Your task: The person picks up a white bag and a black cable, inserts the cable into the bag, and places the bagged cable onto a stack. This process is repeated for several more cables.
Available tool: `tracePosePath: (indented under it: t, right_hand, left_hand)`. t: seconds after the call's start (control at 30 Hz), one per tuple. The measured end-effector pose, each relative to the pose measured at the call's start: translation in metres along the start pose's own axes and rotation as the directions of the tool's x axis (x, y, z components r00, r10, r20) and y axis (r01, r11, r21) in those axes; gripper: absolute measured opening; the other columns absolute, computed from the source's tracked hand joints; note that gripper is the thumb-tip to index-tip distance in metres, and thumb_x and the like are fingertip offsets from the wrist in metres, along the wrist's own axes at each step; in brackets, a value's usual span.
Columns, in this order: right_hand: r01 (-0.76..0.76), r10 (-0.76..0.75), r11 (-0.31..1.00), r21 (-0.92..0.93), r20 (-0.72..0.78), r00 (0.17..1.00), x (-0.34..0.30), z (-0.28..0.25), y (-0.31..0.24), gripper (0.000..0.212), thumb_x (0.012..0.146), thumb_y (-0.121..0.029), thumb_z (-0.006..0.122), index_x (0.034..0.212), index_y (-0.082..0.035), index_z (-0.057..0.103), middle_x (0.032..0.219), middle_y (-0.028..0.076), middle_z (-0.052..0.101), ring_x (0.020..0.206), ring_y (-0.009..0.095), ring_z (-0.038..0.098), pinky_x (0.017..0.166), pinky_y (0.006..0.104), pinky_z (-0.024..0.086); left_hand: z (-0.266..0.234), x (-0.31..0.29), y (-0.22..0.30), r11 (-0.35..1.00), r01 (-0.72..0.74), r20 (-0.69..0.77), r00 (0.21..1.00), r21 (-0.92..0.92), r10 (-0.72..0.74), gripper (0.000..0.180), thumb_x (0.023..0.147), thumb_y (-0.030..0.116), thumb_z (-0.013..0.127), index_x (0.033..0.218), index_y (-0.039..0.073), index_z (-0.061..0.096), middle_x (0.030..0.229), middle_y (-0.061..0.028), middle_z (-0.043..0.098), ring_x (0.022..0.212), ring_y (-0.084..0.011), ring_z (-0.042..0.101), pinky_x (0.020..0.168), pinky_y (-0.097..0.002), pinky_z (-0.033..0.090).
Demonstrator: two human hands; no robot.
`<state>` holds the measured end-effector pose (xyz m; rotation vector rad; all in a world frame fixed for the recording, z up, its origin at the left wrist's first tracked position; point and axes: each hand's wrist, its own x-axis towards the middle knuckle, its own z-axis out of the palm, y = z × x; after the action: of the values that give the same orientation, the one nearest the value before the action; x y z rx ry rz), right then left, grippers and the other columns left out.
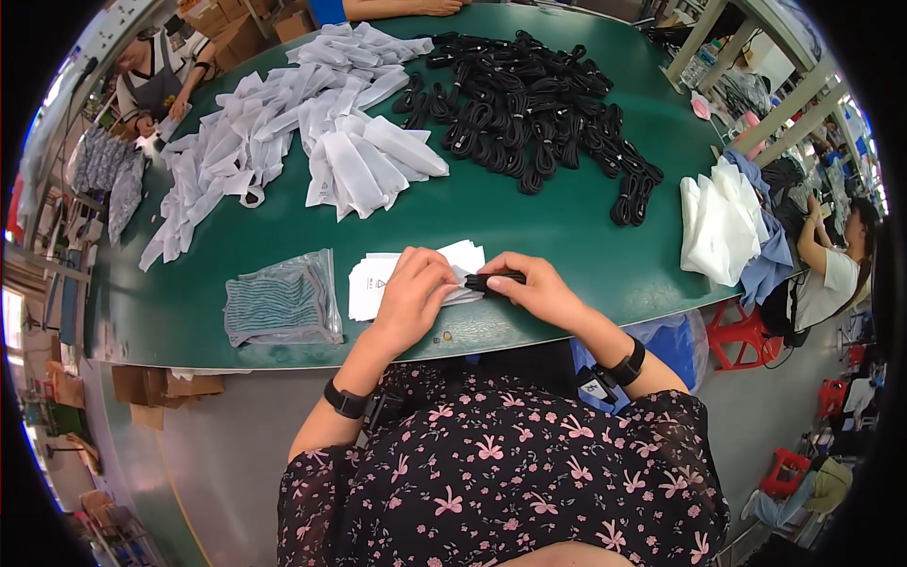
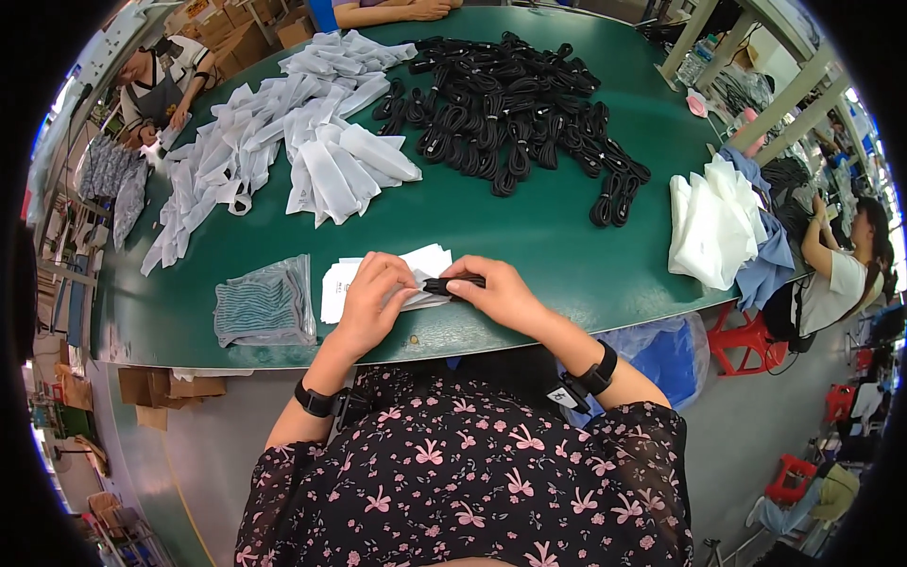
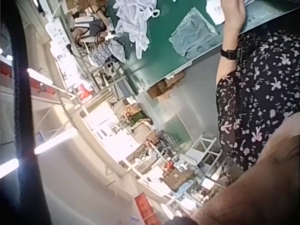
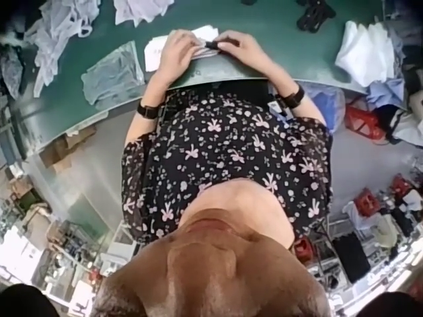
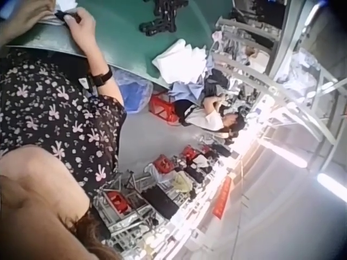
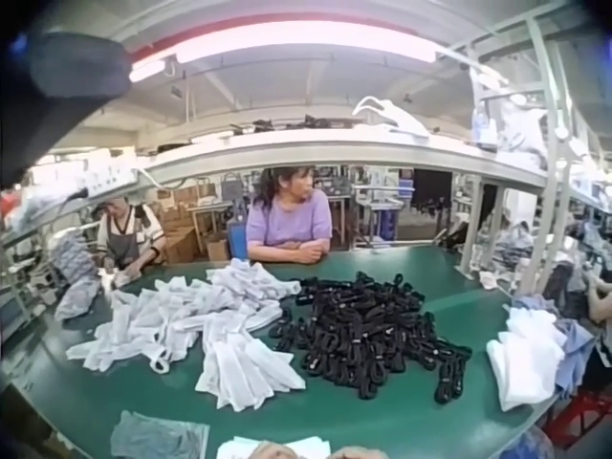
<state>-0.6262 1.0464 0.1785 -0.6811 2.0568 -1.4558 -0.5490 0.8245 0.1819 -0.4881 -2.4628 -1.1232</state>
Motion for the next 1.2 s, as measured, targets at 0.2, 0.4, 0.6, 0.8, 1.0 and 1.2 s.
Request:
tracePosePath:
  t: [0.2, 0.4, 0.6, 0.8, 1.0, 1.2]
  right_hand:
    - [0.593, -0.65, 0.703, -0.393, -0.016, 0.76, -0.001, 0.001, -0.014, 0.026, 0.085, -0.005, 0.068, 0.11, -0.002, 0.065, 0.099, 0.008, 0.055, 0.086, 0.016, 0.056, 0.074, 0.0267, 0.048]
    - [0.525, -0.556, 0.831, -0.185, -0.283, 0.781, 0.012, 0.015, -0.034, 0.028, 0.084, -0.004, 0.068, 0.112, -0.002, 0.062, 0.101, 0.008, 0.055, 0.085, 0.017, 0.058, 0.073, 0.0272, 0.048]
    - [0.142, -0.611, 0.695, -0.705, -0.476, 0.632, 0.07, -0.06, -0.009, 0.032, 0.086, -0.013, 0.067, 0.117, -0.009, 0.06, 0.101, 0.013, 0.056, 0.079, 0.025, 0.061, 0.07, 0.0349, 0.052]
    - [-0.124, -0.416, 0.579, -0.806, -0.423, 0.805, 0.108, -0.109, 0.044, 0.031, 0.087, -0.019, 0.066, 0.113, -0.007, 0.056, 0.097, 0.017, 0.058, 0.082, 0.035, 0.062, 0.071, 0.0445, 0.052]
    - [-0.168, -0.304, 0.753, -0.636, -0.563, 0.768, 0.103, -0.109, 0.064, 0.04, 0.087, -0.019, 0.066, 0.117, 0.0, 0.048, 0.087, 0.013, 0.061, 0.073, 0.026, 0.063, 0.063, 0.037, 0.051]
    - [-0.029, 0.033, 0.999, 0.015, -0.458, 0.888, 0.052, -0.069, 0.013, 0.045, 0.09, -0.017, 0.064, 0.126, 0.003, 0.046, 0.078, 0.004, 0.057, 0.063, 0.01, 0.056, 0.055, 0.0263, 0.046]
  left_hand:
    - [-0.005, 0.009, 0.004, 0.951, 0.193, -0.024, 0.978, -0.241, -0.205, 0.008, 0.083, -0.001, 0.065, 0.087, 0.001, 0.059, 0.095, -0.009, 0.058, 0.091, -0.0194, 0.055, 0.081, -0.0328, 0.044]
    - [-0.014, 0.023, -0.008, 0.851, 0.248, 0.0, 0.96, -0.464, -0.28, 0.005, 0.089, 0.006, 0.062, 0.092, 0.002, 0.06, 0.101, -0.0067, 0.06, 0.094, -0.0167, 0.056, 0.084, -0.0296, 0.045]
    - [-0.063, 0.077, -0.033, 0.318, 0.197, 0.023, 0.878, -0.927, -0.478, 0.024, 0.097, 0.014, 0.058, 0.114, -0.002, 0.059, 0.108, -0.0085, 0.064, 0.1, -0.0154, 0.06, 0.086, -0.0294, 0.048]
    - [-0.069, 0.088, -0.057, 0.876, 0.169, -0.407, 0.835, -0.452, -0.371, 0.025, 0.092, 0.014, 0.063, 0.112, 0.001, 0.06, 0.106, -0.0067, 0.064, 0.094, -0.0156, 0.06, 0.083, -0.0301, 0.048]
    - [-0.005, 0.022, -0.014, 0.98, 0.197, 0.052, 0.979, -0.027, -0.196, 0.025, 0.078, 0.005, 0.072, 0.101, 0.003, 0.063, 0.093, -0.0071, 0.06, 0.087, -0.0217, 0.06, 0.076, -0.0327, 0.049]
    - [0.017, 0.008, -0.008, 0.973, 0.125, 0.093, 0.985, 0.195, -0.145, 0.013, 0.08, 0.006, 0.07, 0.088, 0.001, 0.061, 0.087, -0.0127, 0.056, 0.082, -0.0311, 0.058, 0.072, -0.0381, 0.048]
